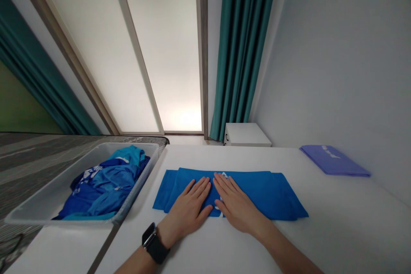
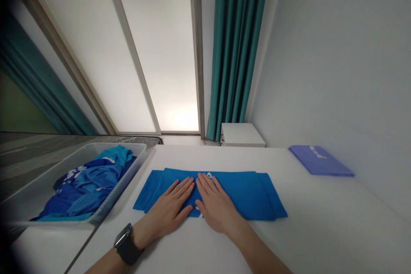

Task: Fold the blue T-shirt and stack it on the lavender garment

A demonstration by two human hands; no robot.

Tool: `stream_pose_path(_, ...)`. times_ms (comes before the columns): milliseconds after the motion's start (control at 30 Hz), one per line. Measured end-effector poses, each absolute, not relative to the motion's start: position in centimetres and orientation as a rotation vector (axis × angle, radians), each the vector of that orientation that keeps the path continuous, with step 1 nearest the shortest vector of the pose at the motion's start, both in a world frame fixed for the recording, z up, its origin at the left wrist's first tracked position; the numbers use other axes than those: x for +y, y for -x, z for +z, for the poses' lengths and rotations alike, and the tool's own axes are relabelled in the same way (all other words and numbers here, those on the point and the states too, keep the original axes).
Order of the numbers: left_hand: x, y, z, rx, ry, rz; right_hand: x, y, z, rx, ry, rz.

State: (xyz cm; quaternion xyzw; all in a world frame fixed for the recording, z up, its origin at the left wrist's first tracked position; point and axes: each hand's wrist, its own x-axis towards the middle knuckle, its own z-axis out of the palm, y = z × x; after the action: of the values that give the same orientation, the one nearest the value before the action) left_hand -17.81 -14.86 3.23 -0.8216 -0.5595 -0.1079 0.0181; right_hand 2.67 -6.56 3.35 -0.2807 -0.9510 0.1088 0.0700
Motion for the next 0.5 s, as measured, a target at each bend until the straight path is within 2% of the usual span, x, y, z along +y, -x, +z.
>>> stream_pose_path(500,-15.02,17.38,2.75,-1.806,2.389,-0.305,-6.5,-2.54,2.6,-2.793,0.88,0.272)
